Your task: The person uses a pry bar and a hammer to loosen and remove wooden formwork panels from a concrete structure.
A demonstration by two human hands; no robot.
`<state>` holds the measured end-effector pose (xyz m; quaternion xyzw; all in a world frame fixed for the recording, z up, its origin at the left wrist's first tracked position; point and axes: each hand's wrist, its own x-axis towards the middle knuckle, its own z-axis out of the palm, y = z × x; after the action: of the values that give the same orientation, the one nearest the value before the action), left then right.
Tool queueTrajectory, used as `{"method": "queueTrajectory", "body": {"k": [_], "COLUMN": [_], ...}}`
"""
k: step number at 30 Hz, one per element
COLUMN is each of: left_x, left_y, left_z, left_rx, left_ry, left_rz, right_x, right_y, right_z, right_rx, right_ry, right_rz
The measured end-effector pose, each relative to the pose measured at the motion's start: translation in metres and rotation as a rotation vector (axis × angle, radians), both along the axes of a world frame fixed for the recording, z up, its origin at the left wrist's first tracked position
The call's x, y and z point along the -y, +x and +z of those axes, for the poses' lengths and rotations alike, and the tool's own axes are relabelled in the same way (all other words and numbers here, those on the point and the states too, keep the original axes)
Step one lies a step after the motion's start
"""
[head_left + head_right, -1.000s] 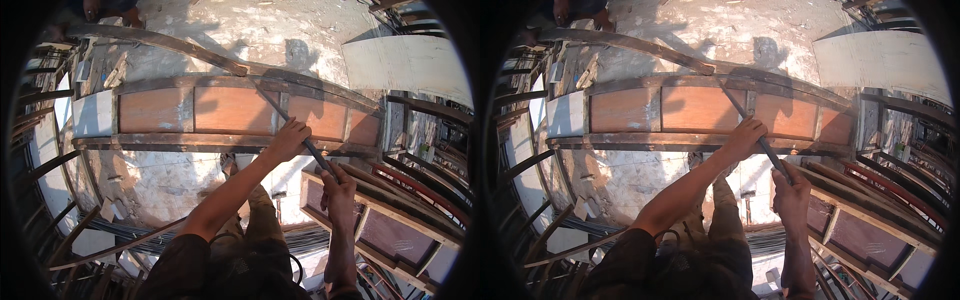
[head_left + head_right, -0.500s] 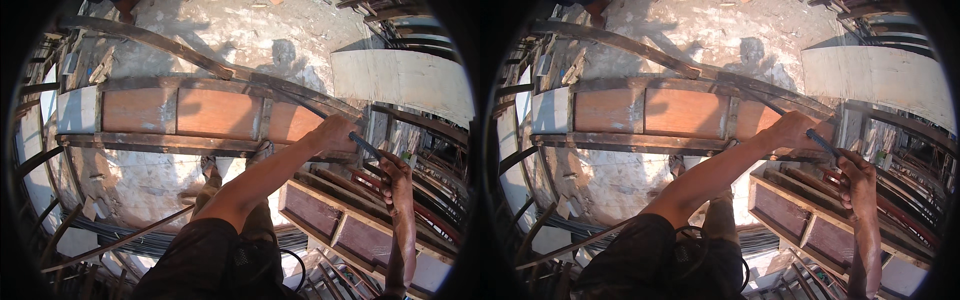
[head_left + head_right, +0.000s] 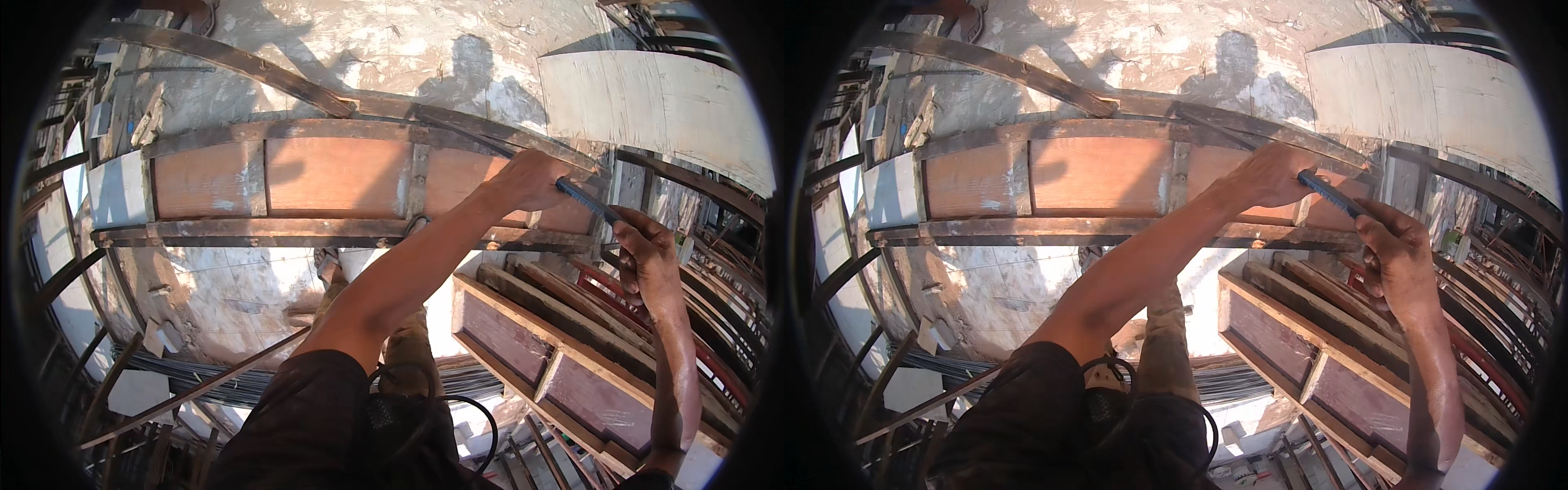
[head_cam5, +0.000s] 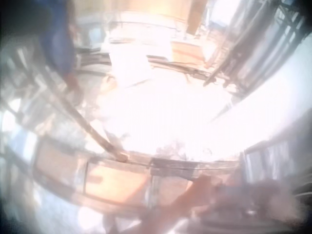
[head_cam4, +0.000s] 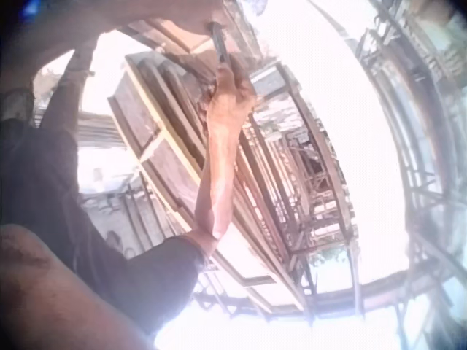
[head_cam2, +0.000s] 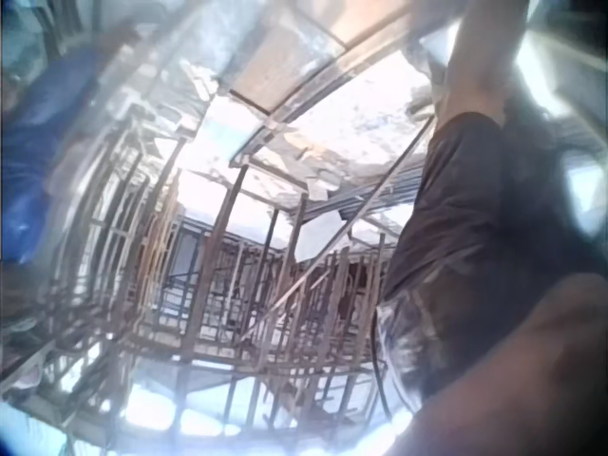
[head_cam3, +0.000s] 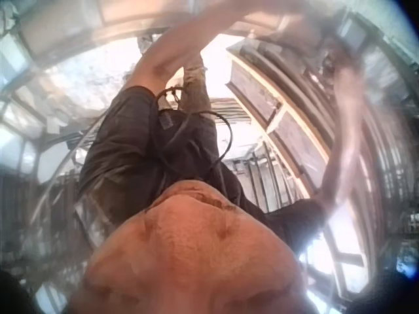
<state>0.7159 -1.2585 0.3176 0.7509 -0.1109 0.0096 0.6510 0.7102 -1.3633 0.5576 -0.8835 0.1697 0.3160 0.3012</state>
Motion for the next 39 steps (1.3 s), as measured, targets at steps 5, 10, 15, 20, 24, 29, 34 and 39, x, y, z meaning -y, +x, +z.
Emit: {"method": "queueTrajectory", "body": {"k": [5, 10, 15, 20, 24, 29, 34, 39], "left_x": [0.024, 0.015, 0.024, 0.033, -0.002, -0.028, -0.069, -0.066], "left_y": [-0.003, 0.010, -0.092, -0.226, -0.271, -0.295, -0.336, -0.317], "left_z": [-0.015, -0.053, -0.099, -0.133, -0.125, -0.141, -0.190, -0.143], "left_rx": [-0.010, -0.037, 0.014, -0.112, -0.327, -0.428, -0.624, -0.632], "left_ry": [0.009, 0.041, 0.343, 0.460, 0.546, 0.525, 0.675, 0.635], "left_rz": [-0.053, 0.049, -0.107, -0.358, -0.278, -0.156, -0.192, -0.165], "right_x": [0.018, 0.012, 0.069, 0.110, 0.079, 0.130, 0.170, 0.101], "right_y": [0.006, 0.016, -0.122, -0.312, -0.372, -0.450, -0.483, -0.383], "right_z": [-0.004, -0.049, -0.131, -0.252, -0.295, -0.417, -0.491, -0.338], "right_rx": [-0.043, -0.023, -0.128, -0.040, -0.155, -0.021, -0.135, -0.285], "right_ry": [-0.023, 0.073, 0.157, 0.168, 0.141, 0.070, -0.016, -0.175], "right_rz": [-0.006, 0.041, -0.017, -0.113, -0.192, -0.090, -0.079, -0.160]}}
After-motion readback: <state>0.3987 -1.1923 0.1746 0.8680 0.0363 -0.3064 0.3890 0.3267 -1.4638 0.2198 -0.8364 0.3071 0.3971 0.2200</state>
